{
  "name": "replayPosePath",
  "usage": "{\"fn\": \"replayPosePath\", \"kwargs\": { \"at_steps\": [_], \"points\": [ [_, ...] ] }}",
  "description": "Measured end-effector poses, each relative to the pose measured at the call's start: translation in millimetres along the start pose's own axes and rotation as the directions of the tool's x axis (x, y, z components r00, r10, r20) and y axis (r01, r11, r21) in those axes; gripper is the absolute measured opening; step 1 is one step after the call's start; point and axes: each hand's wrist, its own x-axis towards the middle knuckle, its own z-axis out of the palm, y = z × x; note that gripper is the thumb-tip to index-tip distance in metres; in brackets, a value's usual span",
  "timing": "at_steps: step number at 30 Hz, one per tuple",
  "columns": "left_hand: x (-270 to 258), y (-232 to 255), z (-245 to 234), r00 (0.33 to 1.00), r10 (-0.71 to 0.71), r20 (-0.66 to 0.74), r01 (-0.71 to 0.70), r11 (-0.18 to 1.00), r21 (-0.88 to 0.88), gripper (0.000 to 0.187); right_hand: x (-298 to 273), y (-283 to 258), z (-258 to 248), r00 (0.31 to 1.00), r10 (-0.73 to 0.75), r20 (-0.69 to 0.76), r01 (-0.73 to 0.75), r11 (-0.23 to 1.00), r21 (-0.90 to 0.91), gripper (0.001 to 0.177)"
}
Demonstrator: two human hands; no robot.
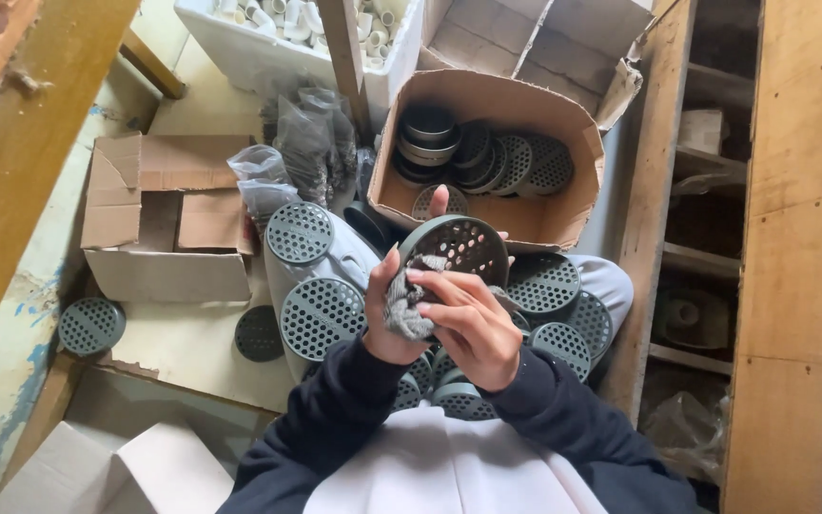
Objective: The person sits cross-legged on the floor and repeatedly picks up gray circular perforated parts from a cardboard box. Using a gray cloth, they wipe each part and place it back into the box. The process is repeated for several parts.
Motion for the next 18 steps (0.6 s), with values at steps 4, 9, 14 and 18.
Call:
{"fn": "replayPosePath", "kwargs": {
  "at_steps": [4, 9, 14, 18],
  "points": [
    [-4.5, -3.5, -3.7, 0.995, 0.073, -0.069, -0.065, 0.991, 0.113, 0.077, 17.7, 3.3, -5.8, 0.992, -0.126, -0.011, 0.114, 0.931, -0.347, 0.01],
    [-8.0, 6.3, -27.1, 0.96, 0.262, 0.097, -0.274, 0.814, 0.513, 0.085, 20.0, 13.2, -17.8, 0.994, -0.013, 0.11, 0.079, 0.781, -0.62, 0.01],
    [-3.0, 5.3, -24.8, 0.934, 0.33, 0.136, -0.331, 0.655, 0.68, 0.084, 10.6, 6.8, -36.4, 0.854, 0.278, 0.439, -0.084, 0.908, -0.411, 0.019],
    [1.8, 5.2, -45.4, 0.945, 0.297, 0.135, -0.308, 0.679, 0.666, 0.083, 7.9, -1.9, -21.7, 0.914, 0.302, 0.27, -0.251, 0.945, -0.208, 0.022]
  ]
}}
